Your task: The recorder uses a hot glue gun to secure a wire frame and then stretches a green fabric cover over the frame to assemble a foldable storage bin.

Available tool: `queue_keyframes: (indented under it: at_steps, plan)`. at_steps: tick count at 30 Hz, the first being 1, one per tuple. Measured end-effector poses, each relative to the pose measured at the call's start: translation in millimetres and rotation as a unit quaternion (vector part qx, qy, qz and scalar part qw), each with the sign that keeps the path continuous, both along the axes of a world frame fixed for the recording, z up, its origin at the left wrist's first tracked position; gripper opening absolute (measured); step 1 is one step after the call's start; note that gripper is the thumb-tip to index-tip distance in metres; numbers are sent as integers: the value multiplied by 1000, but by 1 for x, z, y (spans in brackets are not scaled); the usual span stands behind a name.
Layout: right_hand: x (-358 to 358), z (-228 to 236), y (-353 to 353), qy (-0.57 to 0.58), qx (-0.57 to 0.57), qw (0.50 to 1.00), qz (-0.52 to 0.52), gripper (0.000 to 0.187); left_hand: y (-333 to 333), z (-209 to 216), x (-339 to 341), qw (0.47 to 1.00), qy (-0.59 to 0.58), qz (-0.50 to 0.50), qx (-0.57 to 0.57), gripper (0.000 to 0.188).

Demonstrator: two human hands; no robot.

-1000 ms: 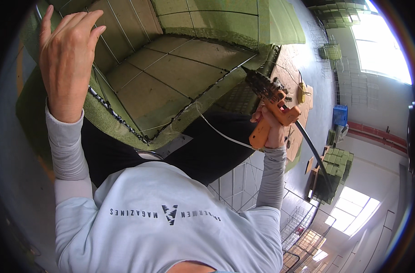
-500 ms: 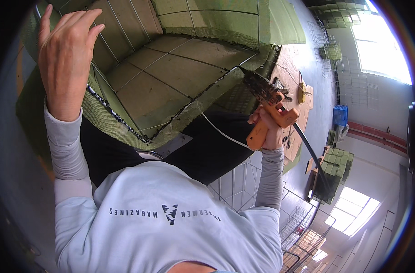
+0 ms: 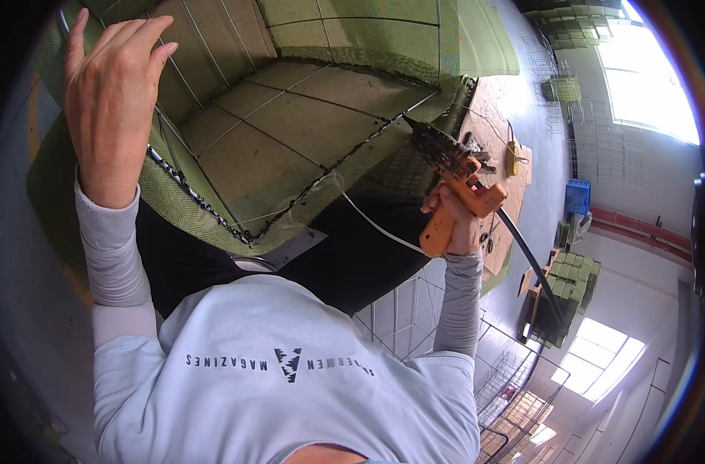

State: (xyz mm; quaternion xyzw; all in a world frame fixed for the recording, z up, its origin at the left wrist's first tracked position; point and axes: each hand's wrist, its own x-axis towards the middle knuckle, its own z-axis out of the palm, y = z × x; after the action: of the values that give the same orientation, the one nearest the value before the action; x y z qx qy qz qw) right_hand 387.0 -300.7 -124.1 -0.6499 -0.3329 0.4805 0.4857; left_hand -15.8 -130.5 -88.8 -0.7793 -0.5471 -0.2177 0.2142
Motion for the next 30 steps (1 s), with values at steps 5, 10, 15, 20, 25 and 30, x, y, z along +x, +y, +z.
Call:
queue_keyframes:
  at_steps: [5,10,15,20,25,30]
  plan:
    - [0,-4,1,13,5,1000,-9,18,1,0,0,1000,-1,-3,1,26]
    - [-1,-1,-6,-5,-8,1000,-8,18,2,-1,4,1000,-6,-12,0,26]
    - [1,-7,-4,29,1,999,-19,17,2,0,0,1000,2,0,0,26]
    - [-6,-4,2,45,3,998,-34,13,2,-1,-3,1000,3,-14,7,26]
    - [5,-9,1,34,19,999,-26,12,1,-3,2,999,-9,-29,8,26]
    - [5,-11,10,20,23,999,-29,13,-3,2,-1,1000,-3,-2,1,26]
